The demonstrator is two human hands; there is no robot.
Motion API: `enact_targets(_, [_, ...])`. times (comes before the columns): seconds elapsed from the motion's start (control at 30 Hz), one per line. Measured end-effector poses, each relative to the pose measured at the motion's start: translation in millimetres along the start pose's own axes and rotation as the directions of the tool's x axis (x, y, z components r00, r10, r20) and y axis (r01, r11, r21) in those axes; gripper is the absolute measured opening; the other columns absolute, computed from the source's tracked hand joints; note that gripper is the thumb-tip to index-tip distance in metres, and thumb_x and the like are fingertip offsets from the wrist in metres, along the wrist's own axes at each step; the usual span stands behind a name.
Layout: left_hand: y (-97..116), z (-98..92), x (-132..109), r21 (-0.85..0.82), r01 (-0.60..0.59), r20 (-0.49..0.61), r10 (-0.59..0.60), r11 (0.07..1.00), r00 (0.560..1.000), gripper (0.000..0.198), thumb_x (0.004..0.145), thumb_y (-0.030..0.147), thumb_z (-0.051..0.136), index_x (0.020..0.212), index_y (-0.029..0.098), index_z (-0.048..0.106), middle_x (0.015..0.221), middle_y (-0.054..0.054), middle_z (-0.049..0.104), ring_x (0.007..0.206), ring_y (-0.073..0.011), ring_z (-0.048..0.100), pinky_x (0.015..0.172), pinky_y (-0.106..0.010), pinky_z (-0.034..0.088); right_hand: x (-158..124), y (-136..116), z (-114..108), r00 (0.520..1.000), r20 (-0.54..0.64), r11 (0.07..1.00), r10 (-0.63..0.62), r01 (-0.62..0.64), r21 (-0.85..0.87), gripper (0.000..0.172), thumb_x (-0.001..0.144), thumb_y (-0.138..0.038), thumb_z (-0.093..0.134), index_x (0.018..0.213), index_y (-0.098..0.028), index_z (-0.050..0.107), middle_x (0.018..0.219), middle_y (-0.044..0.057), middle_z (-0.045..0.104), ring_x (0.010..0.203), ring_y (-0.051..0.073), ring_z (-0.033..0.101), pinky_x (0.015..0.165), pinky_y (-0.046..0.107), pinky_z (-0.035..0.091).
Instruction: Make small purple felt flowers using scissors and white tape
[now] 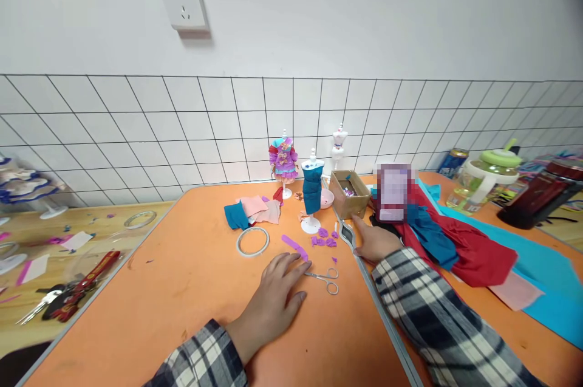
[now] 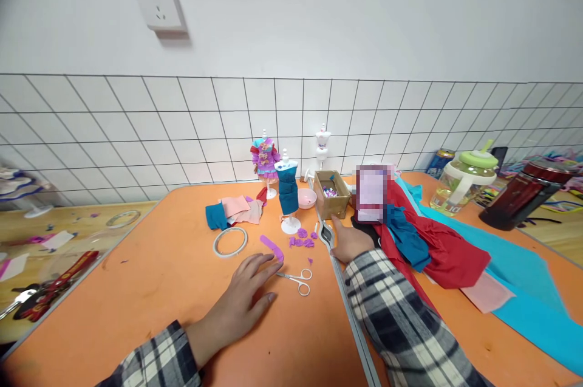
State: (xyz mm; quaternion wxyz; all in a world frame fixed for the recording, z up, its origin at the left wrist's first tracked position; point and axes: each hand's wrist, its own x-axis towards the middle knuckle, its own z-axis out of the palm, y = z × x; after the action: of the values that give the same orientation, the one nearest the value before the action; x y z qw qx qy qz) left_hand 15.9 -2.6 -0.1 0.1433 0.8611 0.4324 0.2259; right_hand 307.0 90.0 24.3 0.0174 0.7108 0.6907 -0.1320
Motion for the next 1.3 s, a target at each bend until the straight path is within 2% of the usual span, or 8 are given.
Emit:
enact_targets(0.17, [2, -1.6, -1, -0.013, -0.01, -0.014, 0.01, 1.0, 1.0, 0.054, 0.086, 0.021, 0.053, 0.138, 0.034, 0.042, 0.141, -0.007, 0.044, 0.131, -0.0281, 0.036, 0.106, -0.053, 0.035, -43, 7, 17, 0.94, -0.317, 0.93, -0.124, 0.222, 0.294, 0.089, 0.08, -0.035, 0.058, 0.15, -0.026, 0.004, 0.103, 0.004, 0.064, 0.076, 0.017, 0.061, 0.067, 0.027, 0.043])
enact_targets(0.3, [3, -1.6, -2, -0.031, -0.006, -0.01, 0.006, 1.0, 1.0, 0.053, 0.086, 0.02, 0.052, 0.137, 0.032, 0.042, 0.14, -0.007, 0.044, 0.131, -0.0277, 0.035, 0.107, -0.052, 0.035, -52, 21, 24, 0.753, -0.658, 0.802, 0.005, 0.39, 0.453, 0.079, 0.084, -0.035, 0.052, 0.149, -0.023, 0.009, 0.101, 0.004, 0.062, 0.062, 0.013, 0.051, 0.062, 0.027, 0.044])
enact_targets(0.4, [3, -0.9, -3, -0.041, -0.004, -0.007, 0.004, 0.999, 1.0, 0.052, 0.087, 0.021, 0.052, 0.137, 0.032, 0.042, 0.139, -0.008, 0.045, 0.13, -0.0274, 0.036, 0.107, -0.051, 0.035, -45, 27, 29, 0.67, -0.732, 0.714, 0.124, 0.452, 0.535, 0.077, 0.082, -0.036, 0.055, 0.147, -0.018, 0.016, 0.085, 0.001, 0.059, 0.054, 0.012, 0.043, 0.054, 0.025, 0.041])
enact_targets(0.6, [5, -0.6, -3, -0.056, -0.011, -0.022, 0.01, 0.998, 1.0, 0.053, 0.087, 0.021, 0.051, 0.138, 0.032, 0.041, 0.139, -0.008, 0.044, 0.129, -0.0278, 0.037, 0.107, -0.052, 0.035, -36, 18, 28, 0.742, -0.652, 0.654, 0.158, 0.416, 0.632, 0.075, 0.081, -0.041, 0.055, 0.144, -0.016, 0.021, 0.08, 0.002, 0.06, 0.059, 0.014, 0.05, 0.055, 0.025, 0.044])
enact_targets(0.7, [6, -1.6, -4, -0.066, -0.006, -0.019, 0.005, 0.998, 1.0, 0.053, 0.087, 0.02, 0.052, 0.138, 0.031, 0.042, 0.139, -0.008, 0.045, 0.129, -0.0273, 0.037, 0.107, -0.051, 0.036, -39, 27, 11, 0.602, -0.76, 0.756, 0.245, 0.371, 0.539, 0.079, 0.084, -0.034, 0.048, 0.147, -0.015, 0.005, 0.113, 0.013, 0.061, 0.08, 0.02, 0.057, 0.069, 0.032, 0.048])
enact_targets(0.8, [7, -1.5, -3, -0.083, -0.008, -0.018, 0.006, 0.997, 1.0, 0.053, 0.087, 0.021, 0.052, 0.138, 0.031, 0.042, 0.138, -0.008, 0.046, 0.128, -0.0272, 0.038, 0.106, -0.051, 0.036, -41, 43, -1, 0.483, -0.817, 0.915, 0.315, 0.074, 0.396, 0.091, 0.078, -0.024, 0.048, 0.148, -0.008, -0.008, 0.129, 0.018, 0.054, 0.117, 0.032, 0.045, 0.092, 0.047, 0.038])
enact_targets(1.0, [5, 2.4, -4, -0.105, 0.014, -0.009, -0.015, 0.994, 1.0, 0.054, 0.088, 0.023, 0.052, 0.14, 0.033, 0.04, 0.138, -0.008, 0.047, 0.129, -0.0276, 0.039, 0.106, -0.051, 0.037, -45, 44, 18, 0.623, -0.739, 0.965, 0.257, -0.124, 0.231, 0.095, 0.073, -0.016, 0.044, 0.146, -0.007, -0.016, 0.126, 0.014, 0.059, 0.125, 0.032, 0.039, 0.103, 0.059, 0.019])
enact_targets(1.3, [5, -1.0, -4, -0.108, 0.014, 0.001, -0.014, 0.994, 1.0, 0.057, 0.087, 0.023, 0.052, 0.141, 0.031, 0.037, 0.138, -0.007, 0.047, 0.129, -0.0266, 0.037, 0.108, -0.049, 0.036, -45, 35, 28, 0.701, -0.682, 0.976, 0.207, -0.193, 0.097, 0.095, 0.072, -0.016, 0.046, 0.147, -0.001, -0.01, 0.127, 0.022, 0.055, 0.103, 0.034, 0.053, 0.075, 0.043, 0.038])
